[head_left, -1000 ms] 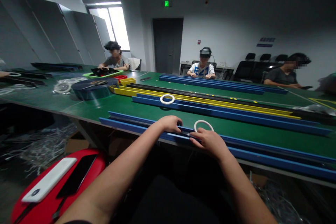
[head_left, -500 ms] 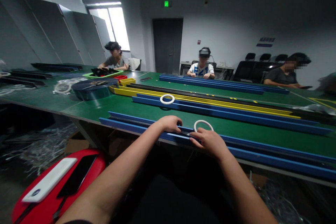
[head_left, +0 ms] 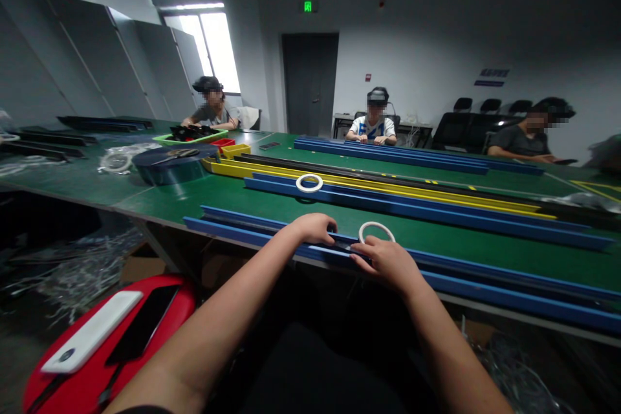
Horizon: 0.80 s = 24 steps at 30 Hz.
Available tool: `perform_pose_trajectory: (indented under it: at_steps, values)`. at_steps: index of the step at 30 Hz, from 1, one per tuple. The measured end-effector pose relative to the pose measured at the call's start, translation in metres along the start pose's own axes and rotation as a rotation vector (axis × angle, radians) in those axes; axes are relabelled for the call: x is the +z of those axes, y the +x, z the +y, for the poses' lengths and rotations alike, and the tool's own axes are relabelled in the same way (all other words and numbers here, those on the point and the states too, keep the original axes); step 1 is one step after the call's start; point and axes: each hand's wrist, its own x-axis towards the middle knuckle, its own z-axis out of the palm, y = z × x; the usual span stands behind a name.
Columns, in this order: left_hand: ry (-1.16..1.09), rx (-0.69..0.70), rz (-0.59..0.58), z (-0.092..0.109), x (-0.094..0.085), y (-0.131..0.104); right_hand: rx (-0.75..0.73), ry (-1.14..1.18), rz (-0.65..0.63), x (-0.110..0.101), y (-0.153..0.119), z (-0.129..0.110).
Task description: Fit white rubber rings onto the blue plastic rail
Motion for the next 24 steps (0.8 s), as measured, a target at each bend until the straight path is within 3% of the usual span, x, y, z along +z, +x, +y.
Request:
perform_pose_trajectory:
  at_steps: [24]
  values:
    - [0.023, -0.017, -0.019, 0.0034, -0.0037, -0.0021, -0.067, 0.048, 0.038, 0.0021, -0.0018, 0.0039]
